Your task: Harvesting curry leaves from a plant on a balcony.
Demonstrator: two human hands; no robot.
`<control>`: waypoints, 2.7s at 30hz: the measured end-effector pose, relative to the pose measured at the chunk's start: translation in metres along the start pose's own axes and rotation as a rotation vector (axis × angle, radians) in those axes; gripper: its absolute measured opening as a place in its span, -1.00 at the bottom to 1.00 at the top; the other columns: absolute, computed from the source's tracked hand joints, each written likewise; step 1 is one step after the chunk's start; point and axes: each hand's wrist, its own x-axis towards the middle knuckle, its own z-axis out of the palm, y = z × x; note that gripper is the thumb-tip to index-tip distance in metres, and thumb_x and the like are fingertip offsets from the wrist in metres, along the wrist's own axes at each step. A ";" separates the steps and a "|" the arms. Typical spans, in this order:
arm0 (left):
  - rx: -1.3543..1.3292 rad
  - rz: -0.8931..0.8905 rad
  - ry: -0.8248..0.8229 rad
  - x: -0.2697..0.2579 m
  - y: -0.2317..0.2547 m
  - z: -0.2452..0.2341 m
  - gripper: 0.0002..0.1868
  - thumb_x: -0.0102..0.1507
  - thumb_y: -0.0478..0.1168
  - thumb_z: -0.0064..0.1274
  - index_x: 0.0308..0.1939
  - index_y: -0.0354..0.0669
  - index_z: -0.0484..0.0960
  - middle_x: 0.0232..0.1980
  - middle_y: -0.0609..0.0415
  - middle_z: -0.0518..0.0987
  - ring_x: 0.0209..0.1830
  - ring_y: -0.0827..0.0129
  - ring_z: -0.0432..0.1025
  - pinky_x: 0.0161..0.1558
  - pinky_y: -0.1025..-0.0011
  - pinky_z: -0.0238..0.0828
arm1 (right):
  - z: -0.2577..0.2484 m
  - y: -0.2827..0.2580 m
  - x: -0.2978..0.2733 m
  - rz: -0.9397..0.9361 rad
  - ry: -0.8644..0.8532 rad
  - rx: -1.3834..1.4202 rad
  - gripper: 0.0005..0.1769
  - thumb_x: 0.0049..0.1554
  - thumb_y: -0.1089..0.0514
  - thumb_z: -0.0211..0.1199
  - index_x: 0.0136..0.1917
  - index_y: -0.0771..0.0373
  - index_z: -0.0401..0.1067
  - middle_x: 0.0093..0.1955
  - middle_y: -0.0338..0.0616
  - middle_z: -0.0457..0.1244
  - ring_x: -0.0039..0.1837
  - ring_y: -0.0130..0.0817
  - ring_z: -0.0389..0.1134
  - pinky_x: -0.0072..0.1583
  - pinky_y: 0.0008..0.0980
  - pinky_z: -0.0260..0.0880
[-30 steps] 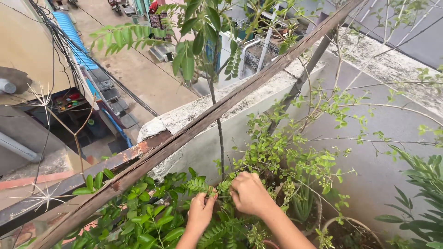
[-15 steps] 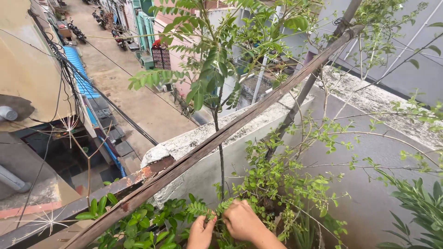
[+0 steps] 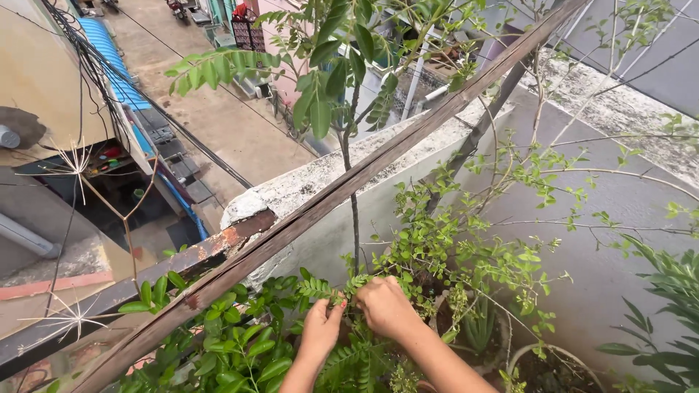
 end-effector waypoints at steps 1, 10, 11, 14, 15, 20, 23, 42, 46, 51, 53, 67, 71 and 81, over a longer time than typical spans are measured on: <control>0.031 0.069 -0.001 -0.002 0.009 0.000 -0.80 0.30 -0.21 0.12 -0.04 -0.20 0.68 -0.41 0.25 0.51 -0.46 0.61 0.27 -0.38 0.54 0.26 | -0.002 0.000 0.002 0.001 0.019 -0.015 -0.90 -0.03 0.30 0.22 -0.25 0.22 0.55 -0.19 -0.04 0.40 0.03 -0.07 0.37 0.11 -0.07 0.24; 0.059 0.030 -0.044 -0.017 0.036 0.002 -0.80 0.33 -0.20 0.09 -0.02 -0.18 0.67 -0.42 0.25 0.49 -0.46 0.59 0.26 -0.39 0.50 0.25 | 0.007 0.003 -0.006 0.096 -0.001 -0.058 -0.86 -0.03 0.29 0.23 -0.23 0.15 0.58 -0.20 -0.11 0.40 0.05 -0.14 0.38 0.13 -0.09 0.23; 0.035 0.028 -0.055 -0.018 0.037 0.002 -0.80 0.35 -0.19 0.08 -0.01 -0.18 0.67 -0.44 0.24 0.47 -0.47 0.58 0.24 -0.41 0.49 0.23 | 0.008 0.004 -0.007 0.116 -0.010 -0.060 -0.86 -0.03 0.29 0.23 -0.23 0.14 0.58 -0.19 -0.13 0.40 0.05 -0.15 0.38 0.14 -0.09 0.23; 0.070 0.057 -0.048 -0.020 0.038 0.004 -0.80 0.34 -0.20 0.06 -0.01 -0.19 0.66 -0.44 0.27 0.51 -0.47 0.60 0.27 -0.40 0.51 0.25 | 0.014 0.004 -0.009 0.162 -0.035 -0.038 -0.86 -0.01 0.28 0.23 -0.21 0.11 0.58 -0.19 -0.16 0.40 0.05 -0.18 0.38 0.14 -0.10 0.21; 0.069 0.048 -0.046 -0.022 0.037 0.005 -0.80 0.34 -0.20 0.06 -0.01 -0.19 0.66 -0.44 0.27 0.51 -0.47 0.60 0.27 -0.40 0.51 0.25 | 0.016 0.004 -0.010 0.162 -0.042 -0.034 -0.86 -0.01 0.28 0.23 -0.21 0.11 0.58 -0.19 -0.16 0.40 0.05 -0.18 0.38 0.14 -0.10 0.21; 0.061 0.023 -0.031 -0.027 0.037 0.007 -0.79 0.34 -0.21 0.08 0.01 -0.18 0.66 -0.44 0.27 0.44 -0.48 0.62 0.22 -0.42 0.51 0.21 | 0.020 0.001 -0.013 0.231 -0.029 0.005 -0.88 0.02 0.24 0.25 -0.22 0.10 0.59 -0.21 -0.19 0.41 0.03 -0.19 0.39 0.13 -0.08 0.18; 0.039 0.066 -0.024 -0.026 0.026 0.009 -0.80 0.34 -0.21 0.08 0.00 -0.19 0.66 -0.44 0.28 0.43 -0.48 0.62 0.19 -0.42 0.51 0.20 | 0.023 0.000 -0.014 0.254 -0.039 -0.008 -0.88 0.01 0.24 0.26 -0.23 0.09 0.61 -0.22 -0.18 0.41 0.01 -0.19 0.39 0.12 -0.08 0.17; 0.464 0.067 0.071 -0.029 0.043 -0.003 -0.69 0.24 0.03 0.14 -0.08 -0.05 0.69 -0.28 0.05 0.64 -0.18 0.30 0.45 -0.07 0.29 0.38 | -0.016 0.002 -0.018 0.357 0.087 -0.036 -0.88 0.05 0.12 0.33 -0.13 0.14 0.59 -0.18 -0.06 0.41 0.01 -0.07 0.42 0.16 -0.02 0.27; 0.558 -0.062 0.036 -0.036 0.081 -0.001 -0.57 0.28 0.14 0.10 -0.08 -0.15 0.64 -0.13 0.03 0.65 -0.03 0.20 0.51 0.03 0.21 0.38 | -0.070 -0.032 -0.028 0.295 0.232 0.041 -0.88 0.02 0.18 0.32 -0.13 0.16 0.58 -0.15 -0.11 0.43 0.03 -0.06 0.43 0.13 -0.02 0.30; 0.808 0.052 -0.006 -0.056 0.140 -0.011 -0.40 0.19 0.15 0.18 0.16 -0.11 0.48 0.22 0.00 0.50 0.27 0.05 0.32 0.18 -0.02 0.18 | -0.105 -0.052 -0.047 0.222 0.355 0.123 -0.88 -0.01 0.20 0.33 -0.15 0.19 0.56 -0.17 -0.11 0.43 0.01 -0.06 0.43 0.09 -0.05 0.34; 0.901 0.081 -0.075 -0.073 0.178 -0.017 -0.20 0.19 0.16 0.18 0.39 -0.11 0.29 0.33 -0.02 0.43 0.36 0.02 0.26 0.29 -0.01 0.11 | -0.119 -0.055 -0.050 0.193 0.371 0.159 -0.88 -0.01 0.20 0.34 -0.15 0.20 0.55 -0.16 -0.09 0.42 0.01 -0.06 0.43 0.06 -0.09 0.37; 0.450 0.951 0.174 -0.152 0.462 -0.078 -0.78 0.38 -0.22 0.04 0.03 -0.25 0.64 -0.17 0.00 0.65 -0.26 0.38 0.49 -0.15 0.38 0.44 | -0.171 -0.081 -0.069 0.101 0.417 0.326 -0.86 0.03 0.22 0.32 -0.10 0.28 0.50 -0.08 -0.08 0.42 0.04 -0.12 0.44 0.11 -0.23 0.41; 0.457 1.238 0.482 -0.117 0.514 -0.092 -0.83 0.46 -0.24 0.04 0.09 -0.15 0.65 -0.04 0.02 0.63 -0.15 0.36 0.48 -0.07 0.38 0.41 | -0.192 -0.093 -0.066 0.016 0.461 0.388 -0.86 0.06 0.25 0.31 -0.09 0.31 0.46 0.02 -0.08 0.42 0.10 -0.17 0.46 0.15 -0.27 0.42; 0.670 1.177 0.530 0.008 0.552 -0.079 -0.78 0.36 -0.01 0.18 0.06 0.18 0.70 0.12 0.05 0.58 0.15 -0.02 0.33 0.00 -0.10 0.15 | -0.201 -0.104 -0.063 -0.050 0.437 0.409 -0.88 0.06 0.26 0.32 -0.09 0.31 0.48 0.06 -0.07 0.41 0.13 -0.18 0.46 0.16 -0.27 0.42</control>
